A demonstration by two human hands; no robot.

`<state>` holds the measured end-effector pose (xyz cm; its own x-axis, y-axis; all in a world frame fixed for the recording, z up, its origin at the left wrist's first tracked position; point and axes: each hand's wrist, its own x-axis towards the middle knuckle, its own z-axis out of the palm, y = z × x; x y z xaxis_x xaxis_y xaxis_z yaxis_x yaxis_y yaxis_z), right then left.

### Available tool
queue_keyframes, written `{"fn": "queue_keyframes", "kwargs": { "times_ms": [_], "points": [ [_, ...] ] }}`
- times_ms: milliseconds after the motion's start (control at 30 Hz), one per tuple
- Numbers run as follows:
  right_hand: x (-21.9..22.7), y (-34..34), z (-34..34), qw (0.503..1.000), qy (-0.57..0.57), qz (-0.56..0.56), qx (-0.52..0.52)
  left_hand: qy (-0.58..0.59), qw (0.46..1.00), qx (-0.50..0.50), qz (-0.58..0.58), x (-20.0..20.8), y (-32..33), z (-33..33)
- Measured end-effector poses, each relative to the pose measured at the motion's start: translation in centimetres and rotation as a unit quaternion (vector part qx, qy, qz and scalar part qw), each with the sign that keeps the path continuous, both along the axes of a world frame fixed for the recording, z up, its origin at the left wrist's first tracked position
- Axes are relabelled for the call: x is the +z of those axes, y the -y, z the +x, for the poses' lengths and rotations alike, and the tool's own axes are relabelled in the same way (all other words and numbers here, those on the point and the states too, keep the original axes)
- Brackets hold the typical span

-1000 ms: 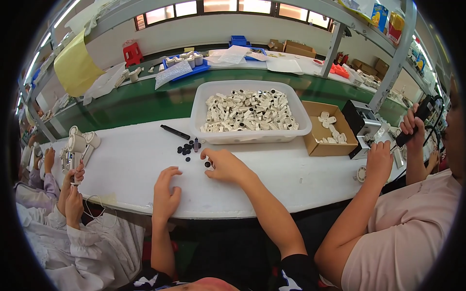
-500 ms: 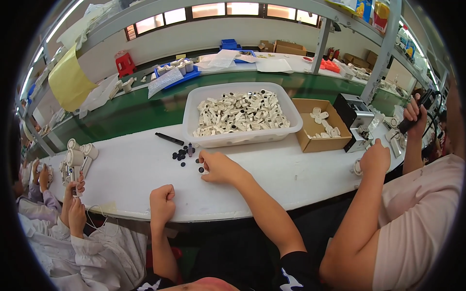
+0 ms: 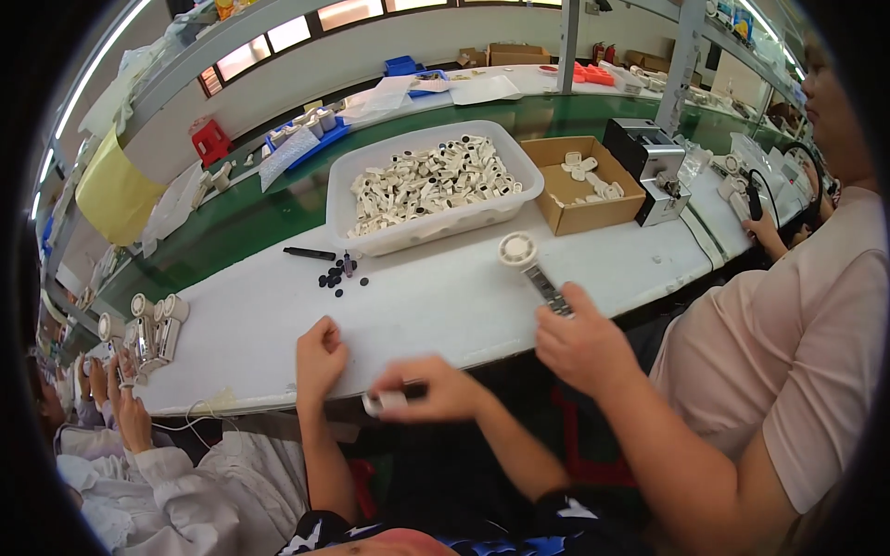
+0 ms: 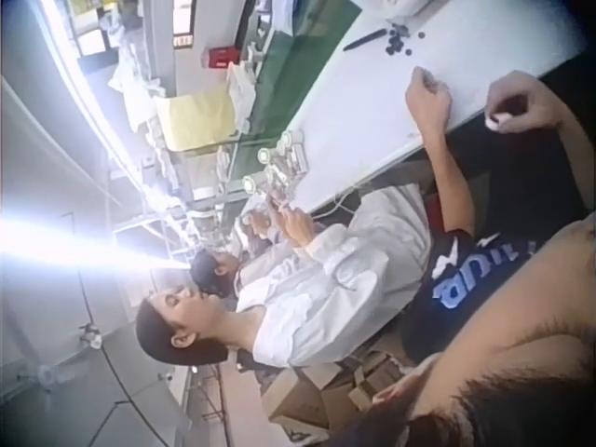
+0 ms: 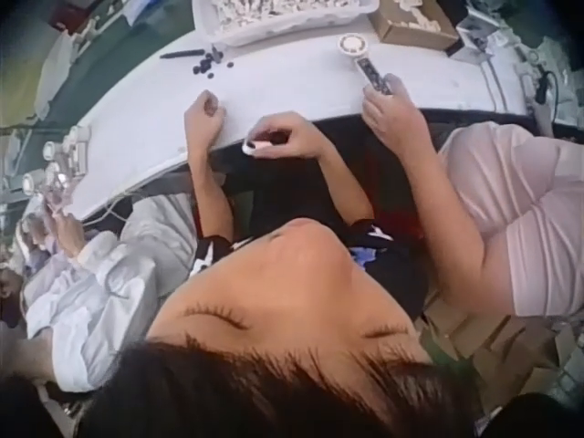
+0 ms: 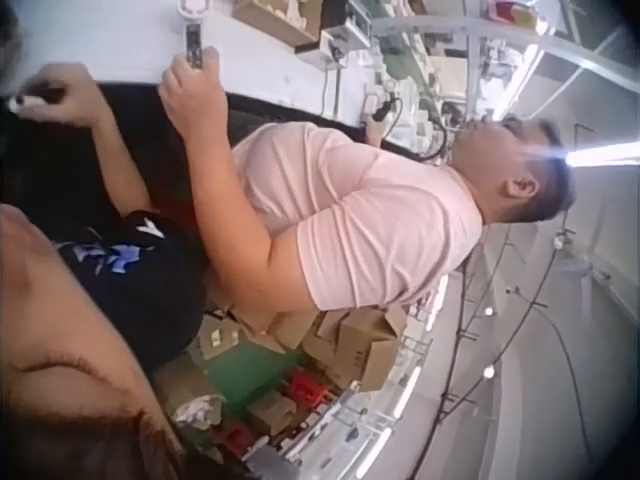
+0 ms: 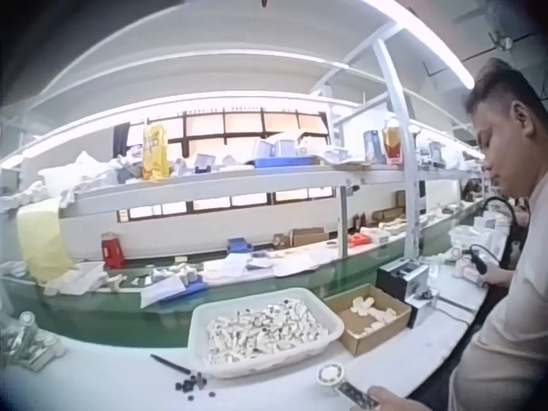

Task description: The person assembles small handheld fans by hand, inserting internal components and plastic parts into a fan housing.

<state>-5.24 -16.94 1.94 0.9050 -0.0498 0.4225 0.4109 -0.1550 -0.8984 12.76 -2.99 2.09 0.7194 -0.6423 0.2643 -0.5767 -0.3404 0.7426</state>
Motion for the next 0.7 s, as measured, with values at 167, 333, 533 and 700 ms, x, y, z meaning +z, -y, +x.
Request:
{"fn": "queue_keyframes", "kwargs": {
  "times_ms": [167, 333, 533, 700],
  "points": [
    [-3.0, -3.8, -5.6, 0.995, -0.003, 0.077, 0.069, -0.003, 0.972, -0.234, 0.005, 2.3, 9.6, -4.2],
    [-1.2, -5.7, -6.8, 0.995, 0.001, 0.057, 0.080, 0.041, 0.911, -0.402, -0.084, 2.2, 20.9, -4.2],
    [-0.4, -5.2, -7.1, 0.995, 0.023, 0.073, -0.068, -0.069, 0.943, -0.315, -0.085, 2.7, 18.4, -2.2],
    [-0.3, -1.9, -7.0, 0.911, -0.012, 0.001, -0.413, -0.133, 0.961, -0.168, -0.172, 1.4, 5.6, 1.3]
  ]
}}
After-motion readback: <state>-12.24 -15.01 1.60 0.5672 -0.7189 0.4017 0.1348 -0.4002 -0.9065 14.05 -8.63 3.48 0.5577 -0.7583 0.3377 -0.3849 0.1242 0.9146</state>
